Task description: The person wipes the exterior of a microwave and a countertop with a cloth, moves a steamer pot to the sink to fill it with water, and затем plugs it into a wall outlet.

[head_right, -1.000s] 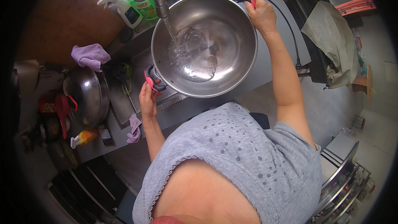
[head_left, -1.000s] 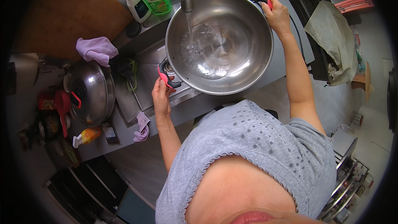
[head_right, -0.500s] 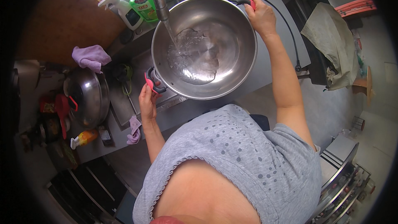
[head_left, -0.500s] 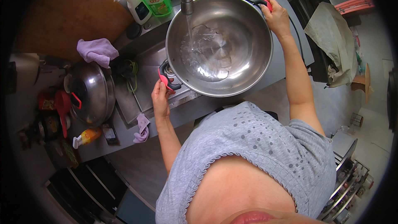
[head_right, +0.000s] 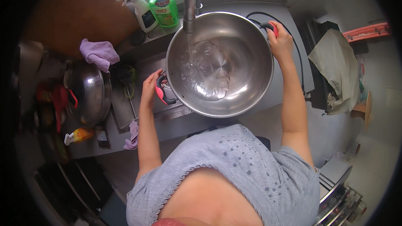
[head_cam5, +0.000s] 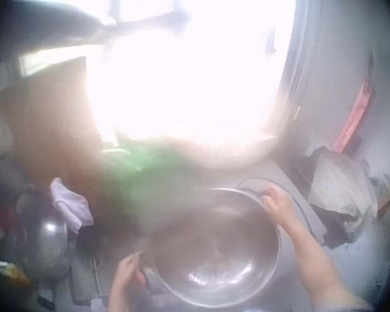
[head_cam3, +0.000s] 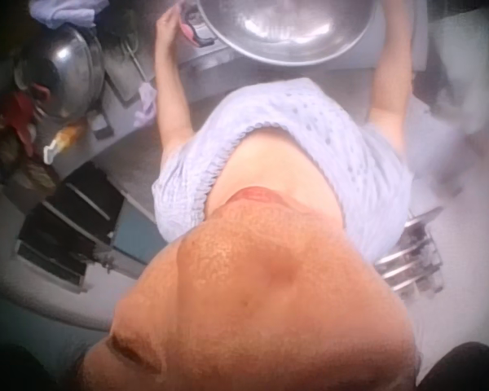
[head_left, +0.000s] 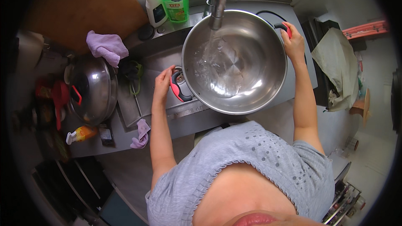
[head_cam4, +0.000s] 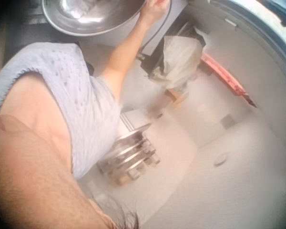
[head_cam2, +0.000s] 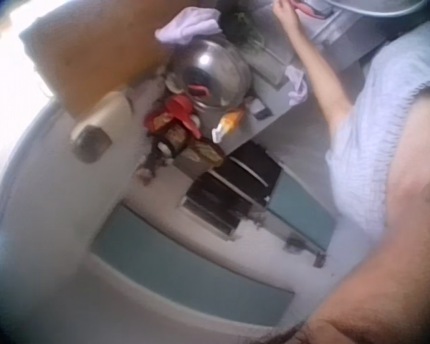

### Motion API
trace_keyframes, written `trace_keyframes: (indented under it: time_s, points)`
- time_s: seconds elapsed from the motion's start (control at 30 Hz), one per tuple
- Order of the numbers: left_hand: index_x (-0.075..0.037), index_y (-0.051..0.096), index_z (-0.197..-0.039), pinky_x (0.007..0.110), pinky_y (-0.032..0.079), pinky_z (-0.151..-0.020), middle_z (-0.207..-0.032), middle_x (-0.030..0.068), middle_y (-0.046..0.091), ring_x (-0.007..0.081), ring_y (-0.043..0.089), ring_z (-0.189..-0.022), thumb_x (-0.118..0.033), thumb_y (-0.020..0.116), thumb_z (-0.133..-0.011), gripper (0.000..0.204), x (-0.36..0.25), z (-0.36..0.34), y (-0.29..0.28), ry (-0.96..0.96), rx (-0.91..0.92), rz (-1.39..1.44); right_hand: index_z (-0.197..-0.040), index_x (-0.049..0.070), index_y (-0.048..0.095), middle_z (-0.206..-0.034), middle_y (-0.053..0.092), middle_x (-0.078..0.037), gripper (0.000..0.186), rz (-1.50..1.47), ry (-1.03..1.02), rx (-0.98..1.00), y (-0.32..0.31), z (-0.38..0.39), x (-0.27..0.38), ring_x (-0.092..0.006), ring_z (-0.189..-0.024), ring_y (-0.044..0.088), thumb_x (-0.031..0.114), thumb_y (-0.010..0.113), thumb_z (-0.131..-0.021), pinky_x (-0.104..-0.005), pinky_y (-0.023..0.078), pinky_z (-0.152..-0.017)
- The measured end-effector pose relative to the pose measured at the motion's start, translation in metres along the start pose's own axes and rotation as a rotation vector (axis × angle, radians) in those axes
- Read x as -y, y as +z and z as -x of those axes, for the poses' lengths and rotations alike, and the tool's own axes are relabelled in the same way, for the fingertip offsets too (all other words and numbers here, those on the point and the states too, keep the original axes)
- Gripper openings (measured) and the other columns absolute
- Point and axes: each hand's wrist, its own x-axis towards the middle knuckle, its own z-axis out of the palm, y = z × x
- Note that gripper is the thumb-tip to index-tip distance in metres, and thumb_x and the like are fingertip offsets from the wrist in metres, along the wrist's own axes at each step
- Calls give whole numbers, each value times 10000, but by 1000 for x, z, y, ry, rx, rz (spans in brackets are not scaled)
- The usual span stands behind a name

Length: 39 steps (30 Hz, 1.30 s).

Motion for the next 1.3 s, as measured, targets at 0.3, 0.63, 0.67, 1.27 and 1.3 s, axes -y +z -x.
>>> trace_keyframes:
  time_s: [0.3,0.63,0.67,1.27,1.3]
  points:
    - [-64,635,-1177,270,509,-703,-973,66,694,129,649,-786,-242,632,-875,351,-8,-151,47,395,303,-372,-1120,40,625,-964,681,-176,285,-21,-28,20,-3,-1,23,-316,-878,673,173,589,-871,-353,503,-769]
    - [-170,656,-1002,395,521,-683,-894,85,659,308,648,-833,-249,612,-825,199,-80,-195,102,935,327,-903,-1151,24,604,-968,676,-158,287,-14,95,115,-9,-3,30,-238,-894,663,163,582,-901,-309,487,-797]
    - [-166,655,-916,408,520,-677,-859,76,648,315,647,-836,-225,580,-835,125,-79,-199,106,983,358,-921,-1152,24,604,-971,674,-164,287,10,107,127,-10,-1,28,-243,-896,663,162,582,-901,-311,487,-798]
    - [-128,690,-874,392,522,-673,-846,63,667,283,656,-799,-261,664,-783,164,-117,-202,117,895,400,-1050,-1100,62,629,-927,688,-152,273,6,80,32,-5,1,22,-314,-855,676,211,598,-874,-333,509,-748]
    - [-124,692,-868,389,522,-672,-842,65,670,280,657,-798,-266,663,-790,165,-121,-200,119,876,387,-1042,-1099,64,630,-928,687,-153,273,14,85,31,-6,2,23,-318,-858,674,215,598,-873,-335,509,-749]
